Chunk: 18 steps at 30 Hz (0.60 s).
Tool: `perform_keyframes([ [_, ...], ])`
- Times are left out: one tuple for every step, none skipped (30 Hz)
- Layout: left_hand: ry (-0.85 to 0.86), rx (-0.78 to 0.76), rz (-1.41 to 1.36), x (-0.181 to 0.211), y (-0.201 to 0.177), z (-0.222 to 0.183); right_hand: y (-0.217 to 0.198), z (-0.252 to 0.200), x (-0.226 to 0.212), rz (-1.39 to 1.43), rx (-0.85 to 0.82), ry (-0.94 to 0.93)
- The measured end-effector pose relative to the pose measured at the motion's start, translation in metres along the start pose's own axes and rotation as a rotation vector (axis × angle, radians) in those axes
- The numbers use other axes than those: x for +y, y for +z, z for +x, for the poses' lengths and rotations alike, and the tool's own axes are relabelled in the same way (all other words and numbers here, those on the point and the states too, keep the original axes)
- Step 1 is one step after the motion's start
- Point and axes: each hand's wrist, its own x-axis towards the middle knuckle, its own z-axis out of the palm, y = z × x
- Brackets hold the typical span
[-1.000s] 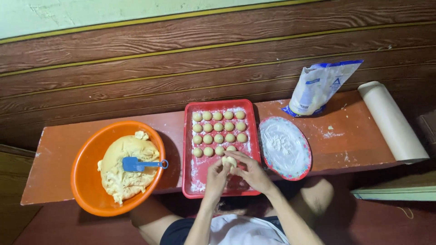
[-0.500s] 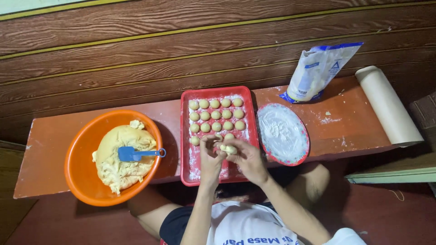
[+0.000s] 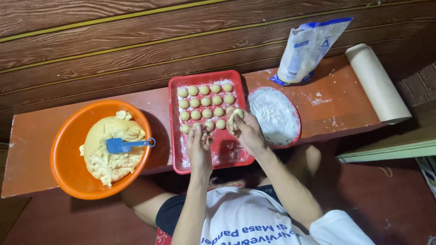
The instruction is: Shaping small balls of dough into flat discs by hand on a tray in a bakery setting.
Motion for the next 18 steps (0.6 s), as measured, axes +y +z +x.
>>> perform_keyframes([
  [0.004, 0.002, -0.001, 0.003, 0.004, -0.003, 0.010, -0.004, -0.013, 0.000, -0.005, 0.000],
  [-0.010, -0.003, -0.022, 0.007, 0.007, -0.006, 0.020, -0.007, -0.027, 0.131, -0.060, 0.066],
  [-0.024, -0.008, -0.044, 0.011, 0.011, -0.009, 0.030, -0.010, -0.040, 0.262, -0.115, 0.132],
  [-0.024, -0.004, -0.043, 0.014, 0.013, -0.010, 0.018, -0.006, -0.028, 0.263, -0.115, 0.136],
  [-0.027, -0.001, -0.037, 0.016, 0.014, -0.010, 0.006, -0.002, -0.014, 0.338, -0.118, 0.156],
  [-0.033, 0.002, -0.029, 0.017, 0.016, -0.012, -0.006, 0.001, -0.001, 0.414, -0.117, 0.176],
  [-0.036, 0.005, -0.028, 0.015, 0.013, -0.011, -0.004, -0.002, -0.003, 0.416, -0.114, 0.179],
  [-0.039, 0.003, -0.026, 0.013, 0.011, -0.010, -0.001, -0.003, -0.005, 0.326, -0.102, 0.103],
  [-0.042, 0.001, -0.025, 0.011, 0.010, -0.008, 0.002, -0.004, -0.008, 0.237, -0.090, 0.028],
  [-0.043, 0.002, -0.023, 0.010, 0.010, -0.008, 0.008, -0.006, -0.013, 0.238, -0.088, 0.029],
  [-0.048, 0.002, -0.021, 0.010, 0.009, -0.008, 0.015, -0.007, -0.019, 0.237, -0.097, 0.055],
  [-0.052, 0.002, -0.019, 0.009, 0.009, -0.008, 0.021, -0.007, -0.025, 0.236, -0.108, 0.081],
  [-0.052, 0.003, -0.019, 0.007, 0.008, -0.007, 0.031, -0.011, -0.032, 0.236, -0.108, 0.083],
  [-0.059, 0.007, -0.020, 0.005, 0.006, -0.005, 0.041, -0.015, -0.039, 0.169, -0.042, 0.106],
  [-0.065, 0.011, -0.022, 0.002, 0.005, -0.003, 0.051, -0.019, -0.046, 0.101, 0.024, 0.129],
  [-0.068, 0.014, -0.021, 0.002, 0.005, -0.004, 0.032, -0.017, -0.023, 0.102, 0.026, 0.133],
  [-0.070, 0.015, -0.019, 0.002, 0.004, -0.005, 0.013, -0.014, 0.000, 0.073, 0.011, 0.092],
  [-0.069, 0.015, -0.019, 0.003, 0.005, -0.004, -0.006, -0.010, 0.022, 0.042, -0.008, 0.049],
])
